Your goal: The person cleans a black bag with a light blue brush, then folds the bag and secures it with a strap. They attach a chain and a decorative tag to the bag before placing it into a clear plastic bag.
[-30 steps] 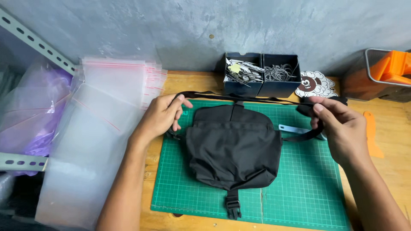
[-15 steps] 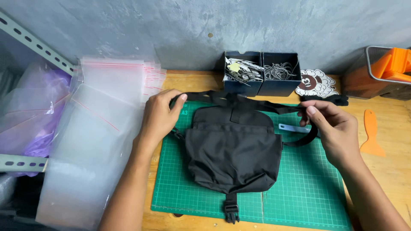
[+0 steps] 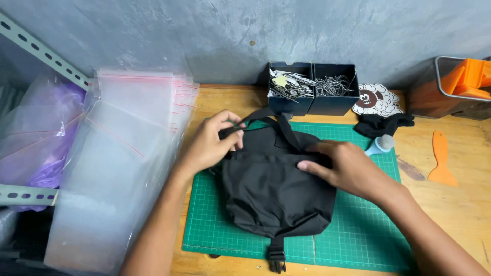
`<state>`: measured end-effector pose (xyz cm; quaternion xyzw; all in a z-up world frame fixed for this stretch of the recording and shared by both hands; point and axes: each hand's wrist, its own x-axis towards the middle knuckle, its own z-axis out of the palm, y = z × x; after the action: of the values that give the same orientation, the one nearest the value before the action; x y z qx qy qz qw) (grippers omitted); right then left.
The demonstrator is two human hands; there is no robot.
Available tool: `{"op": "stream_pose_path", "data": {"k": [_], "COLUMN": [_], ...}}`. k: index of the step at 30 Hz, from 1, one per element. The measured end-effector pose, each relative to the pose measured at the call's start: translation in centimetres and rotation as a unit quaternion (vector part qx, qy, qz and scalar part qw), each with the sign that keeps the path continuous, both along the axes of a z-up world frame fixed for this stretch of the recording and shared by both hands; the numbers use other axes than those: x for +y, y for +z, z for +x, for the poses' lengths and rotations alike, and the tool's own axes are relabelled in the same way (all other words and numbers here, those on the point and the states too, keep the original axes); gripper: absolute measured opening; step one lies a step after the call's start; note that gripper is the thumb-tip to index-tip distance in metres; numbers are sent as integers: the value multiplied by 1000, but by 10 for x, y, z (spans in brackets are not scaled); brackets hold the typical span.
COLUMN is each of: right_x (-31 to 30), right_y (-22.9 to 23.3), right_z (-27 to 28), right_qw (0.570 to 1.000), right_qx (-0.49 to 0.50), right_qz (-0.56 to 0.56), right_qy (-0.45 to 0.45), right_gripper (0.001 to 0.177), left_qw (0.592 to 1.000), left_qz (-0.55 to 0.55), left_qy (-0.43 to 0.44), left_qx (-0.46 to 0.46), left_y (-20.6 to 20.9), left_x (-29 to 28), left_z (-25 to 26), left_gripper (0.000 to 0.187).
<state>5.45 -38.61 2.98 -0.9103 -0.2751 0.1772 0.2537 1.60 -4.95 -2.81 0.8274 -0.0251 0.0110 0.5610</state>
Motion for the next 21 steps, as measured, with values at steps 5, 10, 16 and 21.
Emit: {"op": "stream_pose_path", "data": {"k": [5,10,16,21], "right_x": [11,17,12,15], "right_y": [-4,10,-9,-31], "right_z": [-5,-6,3,10], "right_qw": [995,984,978,997], "right_qx": [79,163,199,55], "right_qz": [-46,-67,-36,-39], "right_qy": [48,24,-43,-39], "right_gripper": [39,42,33,24], "left_qw": [982,952,969,969], "left_qz": [145,260,213,194], "left_qy": [-94,-113,-56,-86], "left_qx": [81,117,113,131], "left_y": [52,46,24,50], "left_x": [-29,-40,-32,-34], "left_z": [-20,-22,-12,-17], "left_gripper": [33,20,32,22]}}
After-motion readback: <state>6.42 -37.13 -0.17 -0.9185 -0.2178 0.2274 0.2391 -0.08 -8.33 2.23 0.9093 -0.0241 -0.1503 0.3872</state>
